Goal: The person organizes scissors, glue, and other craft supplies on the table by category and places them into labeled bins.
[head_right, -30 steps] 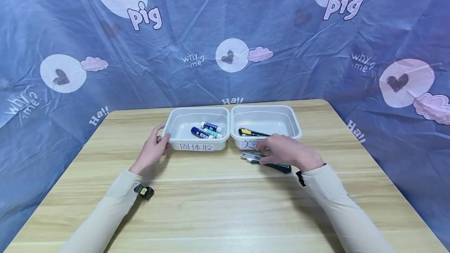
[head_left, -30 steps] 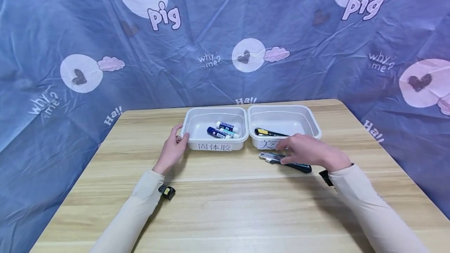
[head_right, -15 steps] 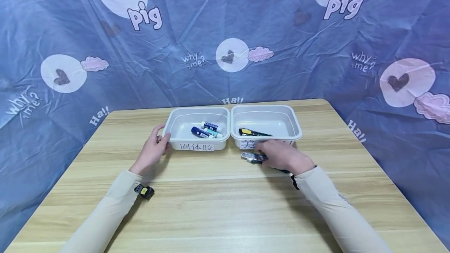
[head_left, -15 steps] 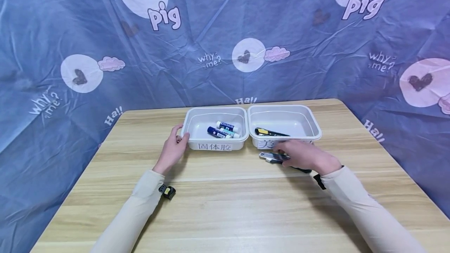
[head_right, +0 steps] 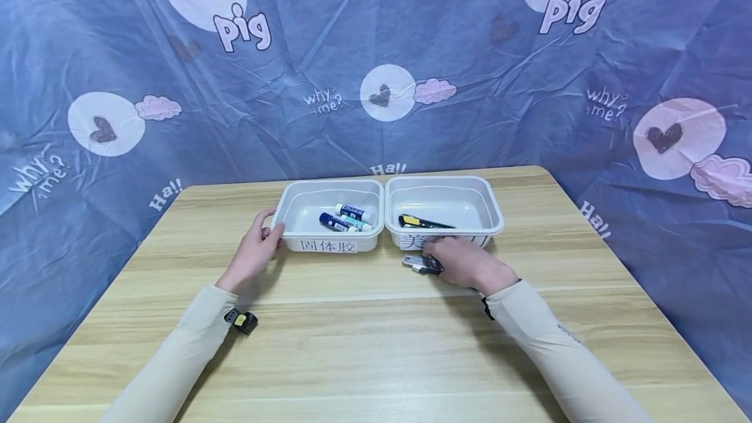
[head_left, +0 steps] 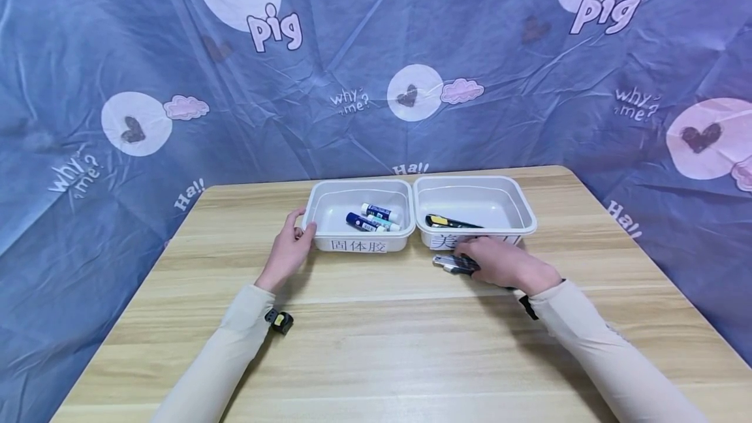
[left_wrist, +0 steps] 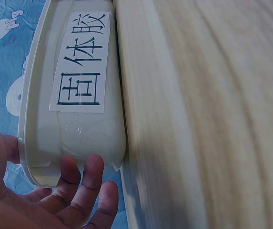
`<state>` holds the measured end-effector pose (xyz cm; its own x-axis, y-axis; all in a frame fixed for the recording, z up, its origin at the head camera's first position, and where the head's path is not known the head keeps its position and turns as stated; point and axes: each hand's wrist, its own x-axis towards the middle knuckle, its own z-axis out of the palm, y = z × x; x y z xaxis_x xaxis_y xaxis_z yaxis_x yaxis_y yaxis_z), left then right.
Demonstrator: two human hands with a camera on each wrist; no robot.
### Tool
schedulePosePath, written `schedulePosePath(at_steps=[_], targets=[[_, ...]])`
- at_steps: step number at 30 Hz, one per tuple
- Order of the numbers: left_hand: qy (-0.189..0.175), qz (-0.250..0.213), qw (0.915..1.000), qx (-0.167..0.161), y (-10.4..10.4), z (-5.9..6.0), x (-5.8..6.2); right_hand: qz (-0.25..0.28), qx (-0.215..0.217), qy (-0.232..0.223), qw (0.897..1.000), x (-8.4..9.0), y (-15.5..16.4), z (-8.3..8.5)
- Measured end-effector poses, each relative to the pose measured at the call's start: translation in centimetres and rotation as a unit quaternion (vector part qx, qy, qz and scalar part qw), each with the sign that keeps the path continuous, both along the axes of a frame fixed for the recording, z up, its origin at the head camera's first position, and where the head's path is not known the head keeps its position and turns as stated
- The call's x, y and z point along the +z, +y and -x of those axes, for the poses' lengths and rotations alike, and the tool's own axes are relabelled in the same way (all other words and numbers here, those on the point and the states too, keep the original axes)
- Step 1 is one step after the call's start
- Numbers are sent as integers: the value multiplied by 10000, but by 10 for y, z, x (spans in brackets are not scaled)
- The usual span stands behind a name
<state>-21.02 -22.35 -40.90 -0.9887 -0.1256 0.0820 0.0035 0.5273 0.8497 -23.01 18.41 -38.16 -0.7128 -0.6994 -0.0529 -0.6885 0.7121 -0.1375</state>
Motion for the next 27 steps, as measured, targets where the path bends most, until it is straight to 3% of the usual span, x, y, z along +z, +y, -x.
schedulePosePath(at_steps=[27], targets=[[-72, -28, 10000, 39, 0, 0, 1, 336, 540, 246, 9977, 10, 0, -6]])
